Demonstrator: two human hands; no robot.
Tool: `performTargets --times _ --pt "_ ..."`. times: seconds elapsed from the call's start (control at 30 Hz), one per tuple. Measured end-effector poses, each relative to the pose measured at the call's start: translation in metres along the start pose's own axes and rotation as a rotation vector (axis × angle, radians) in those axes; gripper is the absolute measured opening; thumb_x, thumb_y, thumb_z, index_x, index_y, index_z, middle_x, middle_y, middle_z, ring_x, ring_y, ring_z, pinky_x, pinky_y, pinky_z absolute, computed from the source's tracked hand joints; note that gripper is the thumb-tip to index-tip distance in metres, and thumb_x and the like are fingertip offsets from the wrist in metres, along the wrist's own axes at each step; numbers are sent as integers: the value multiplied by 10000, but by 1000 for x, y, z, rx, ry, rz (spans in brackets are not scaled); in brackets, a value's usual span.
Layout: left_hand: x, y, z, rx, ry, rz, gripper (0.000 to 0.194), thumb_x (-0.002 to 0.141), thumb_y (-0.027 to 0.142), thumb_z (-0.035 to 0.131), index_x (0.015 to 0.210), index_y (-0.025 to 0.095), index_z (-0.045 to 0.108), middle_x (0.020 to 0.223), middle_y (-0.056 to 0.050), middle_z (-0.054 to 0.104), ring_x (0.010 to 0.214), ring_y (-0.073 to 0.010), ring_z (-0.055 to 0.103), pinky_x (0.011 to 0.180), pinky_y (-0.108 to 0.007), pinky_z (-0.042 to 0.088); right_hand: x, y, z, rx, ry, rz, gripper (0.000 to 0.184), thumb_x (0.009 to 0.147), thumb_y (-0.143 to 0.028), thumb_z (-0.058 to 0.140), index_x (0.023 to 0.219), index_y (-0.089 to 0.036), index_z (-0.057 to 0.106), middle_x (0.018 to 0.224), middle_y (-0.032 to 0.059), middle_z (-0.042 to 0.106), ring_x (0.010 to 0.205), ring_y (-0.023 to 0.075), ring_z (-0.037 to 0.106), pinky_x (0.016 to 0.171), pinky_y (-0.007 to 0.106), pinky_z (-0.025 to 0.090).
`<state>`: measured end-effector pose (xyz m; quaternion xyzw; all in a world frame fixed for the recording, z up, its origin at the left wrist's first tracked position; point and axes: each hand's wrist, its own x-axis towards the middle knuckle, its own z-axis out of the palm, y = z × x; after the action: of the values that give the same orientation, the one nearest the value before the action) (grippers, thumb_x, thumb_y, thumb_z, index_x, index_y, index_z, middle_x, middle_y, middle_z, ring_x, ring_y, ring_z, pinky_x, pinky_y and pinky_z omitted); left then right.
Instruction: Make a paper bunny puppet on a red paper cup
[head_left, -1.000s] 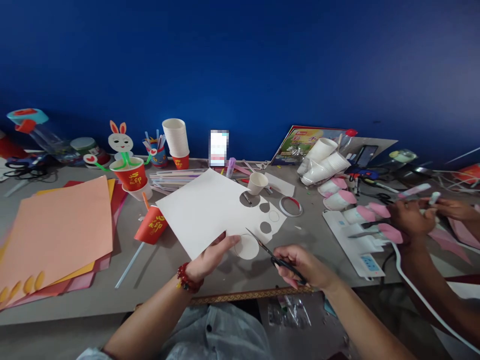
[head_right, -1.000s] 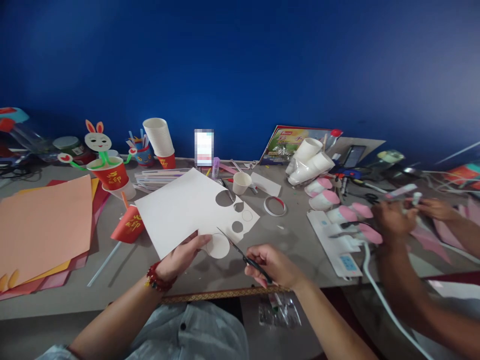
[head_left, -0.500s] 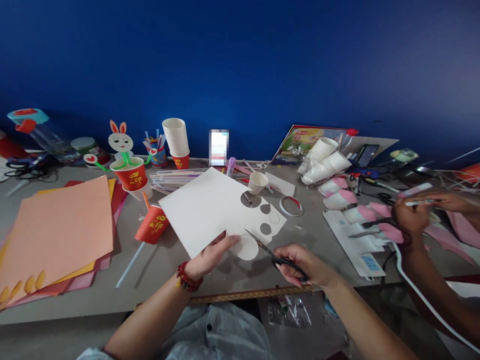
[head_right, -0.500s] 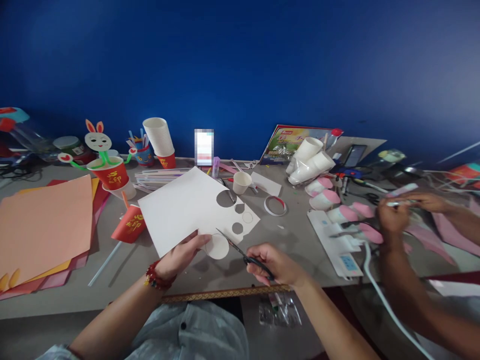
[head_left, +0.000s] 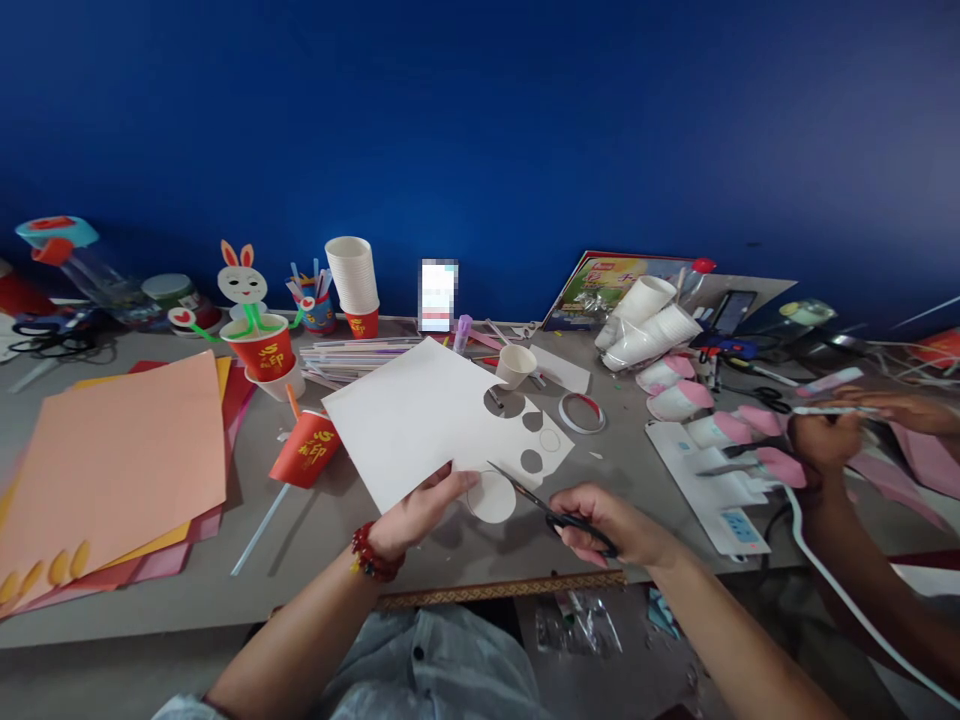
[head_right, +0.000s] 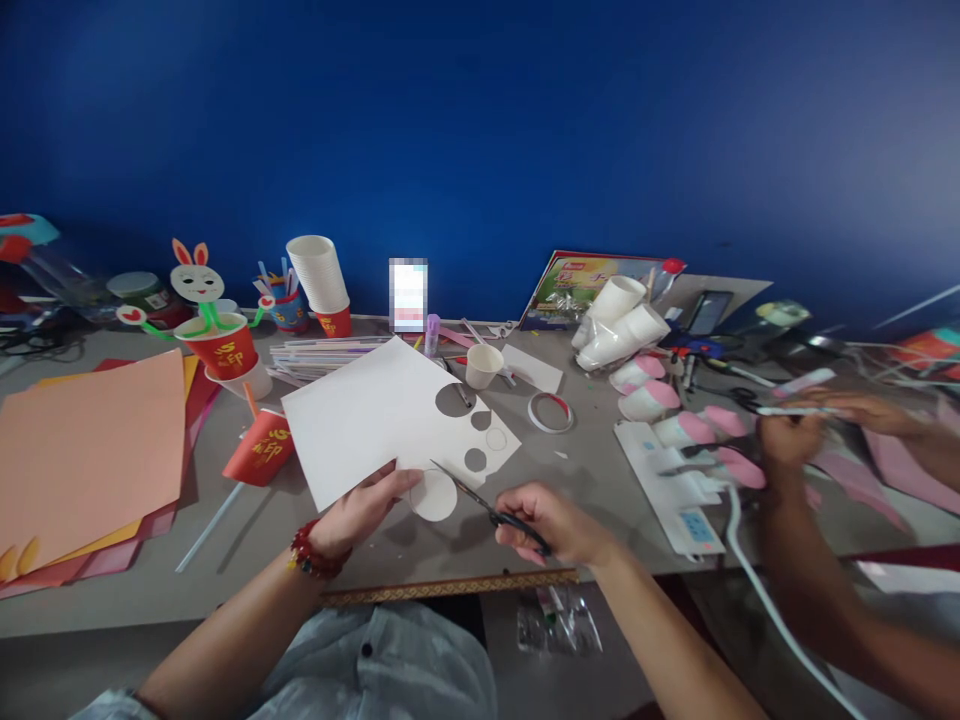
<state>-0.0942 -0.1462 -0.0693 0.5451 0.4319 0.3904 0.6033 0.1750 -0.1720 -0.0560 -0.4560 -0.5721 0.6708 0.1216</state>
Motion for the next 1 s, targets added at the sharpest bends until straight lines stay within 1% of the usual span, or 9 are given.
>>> performTargets --times 0.1,0.23,0.33,0.43,0.53,0.63,0.73,0.87,1.0 --pt "0 -4 -1 -17 -14 -36 284 826 453 634 972 234 741 1048 -24 766 973 -262 669 1012 -368 477 0 2 -3 -18 -1 17 554 722 -664 705 631 -204 411 432 -106 388 345 46 342 366 196 198" --pt "0 -9 -2 -57 -35 -102 315 814 473 650 990 228 740 1085 -29 761 978 -268 677 978 -364 499 0 6 -8 -59 -23 12 528 771 -623 690 634 -206 395 438 -98 403 361 47 356 367 189 191" --pt "0 -10 -3 -84 -43 -101 315 812 457 656 1010 226 740 1118 -32 753 1045 -276 666 1005 -364 485 0 6 -11 -70 -30 25 504 795 -592 682 638 -206 399 432 -92 420 364 49 366 364 181 198" --pt "0 -9 -3 -99 -59 -93 312 817 445 657 1022 226 742 1139 -34 748 1097 -277 653 1044 -362 459 0 3 -11 -88 -9 43 503 780 -564 709 622 -207 393 430 -92 427 363 42 358 362 175 199" --pt "-1 -8 -4 -89 -59 -101 330 813 446 660 1036 217 743 1180 -39 734 1132 -282 639 1060 -357 447 -1 -2 -12 -93 4 54 531 744 -595 721 603 -210 383 430 -92 424 362 38 337 357 178 186" --pt "0 -9 -4 -102 -87 -113 379 823 443 645 1105 204 728 1229 -51 712 1153 -291 630 1044 -366 460 0 -5 -15 -115 -18 52 537 728 -605 728 599 -206 393 432 -94 420 370 36 337 367 181 190" --pt "0 -13 -4 -153 -130 -127 408 844 439 628 1173 212 706 1195 -53 728 1119 -288 651 1001 -371 488 0 -5 -17 -129 -36 48 541 717 -607 739 603 -203 397 444 -92 440 370 35 348 372 181 195" --pt "1 -16 -4 -160 -128 -120 407 849 448 627 1165 205 710 1170 -59 738 1090 -288 665 978 -369 500 1 -4 -18 -111 -45 45 542 732 -624 721 602 -200 410 442 -93 432 364 39 342 375 187 193" --pt "1 -16 -4 -136 -125 -115 407 846 460 619 1152 209 712 1166 -56 740 1097 -288 663 974 -365 507 1 -3 -19 -96 -55 52 548 720 -649 716 607 -195 431 440 -95 422 368 41 322 383 192 193"
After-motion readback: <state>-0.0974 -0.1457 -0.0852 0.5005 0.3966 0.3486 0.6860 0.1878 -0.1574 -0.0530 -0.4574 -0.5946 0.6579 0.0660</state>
